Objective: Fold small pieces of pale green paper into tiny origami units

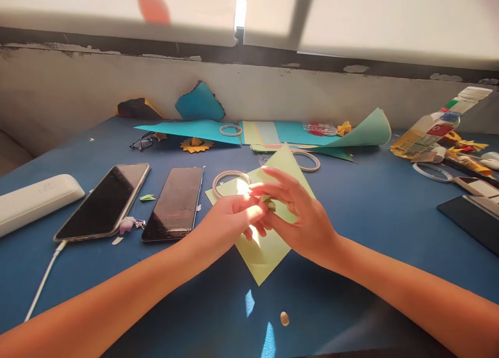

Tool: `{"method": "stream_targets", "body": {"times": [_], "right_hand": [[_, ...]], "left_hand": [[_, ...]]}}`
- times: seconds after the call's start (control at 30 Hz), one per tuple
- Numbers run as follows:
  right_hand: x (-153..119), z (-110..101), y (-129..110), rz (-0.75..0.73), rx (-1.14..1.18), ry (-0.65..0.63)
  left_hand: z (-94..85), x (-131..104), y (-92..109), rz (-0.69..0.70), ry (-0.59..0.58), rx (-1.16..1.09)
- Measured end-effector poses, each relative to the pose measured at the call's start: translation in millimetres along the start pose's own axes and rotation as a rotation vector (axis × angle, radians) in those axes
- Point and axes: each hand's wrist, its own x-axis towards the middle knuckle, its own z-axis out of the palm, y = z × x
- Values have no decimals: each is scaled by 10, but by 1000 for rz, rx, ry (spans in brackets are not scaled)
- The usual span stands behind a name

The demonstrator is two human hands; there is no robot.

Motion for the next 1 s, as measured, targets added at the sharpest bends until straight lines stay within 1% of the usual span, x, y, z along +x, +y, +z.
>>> {"method": "stream_targets", "body": {"times": [0.13, 0.2, 0.27, 0.37, 0.43, 0.63, 0.73, 0.8, 0.83, 0.93, 1.0], "right_hand": [[-8, -63, -30, -51, 42, -108], [-10, -104, -46, -72, 75, -151], [-8, -137, -56, -65, 98, -171], [-6, -159, -68, -33, 117, -168], [-4, -159, -79, -21, 115, -148], [-11, -129, -112, -28, 68, -81], [-25, -100, -103, -34, 50, -24], [-33, -76, -91, -48, 41, 25], [-36, -64, -85, -55, 37, 56], [-41, -37, -81, -42, 10, 135], [-42, -34, -94, -29, 9, 140]], "left_hand": [[-26, 8, -8, -14, 49, 40], [-44, 11, -11, -18, 45, 46], [-63, 19, -18, -33, 5, 43], [-90, 33, -29, -77, -84, 11], [-104, 38, -28, -96, -105, -19], [-93, 20, -1, -163, -73, -83], [-37, -15, 24, -188, -57, -224], [10, -50, 46, -148, -50, -342], [30, -69, 57, -115, -41, -365], [61, -112, 73, -20, 13, -272], [50, -122, 70, 0, 50, -196]]}}
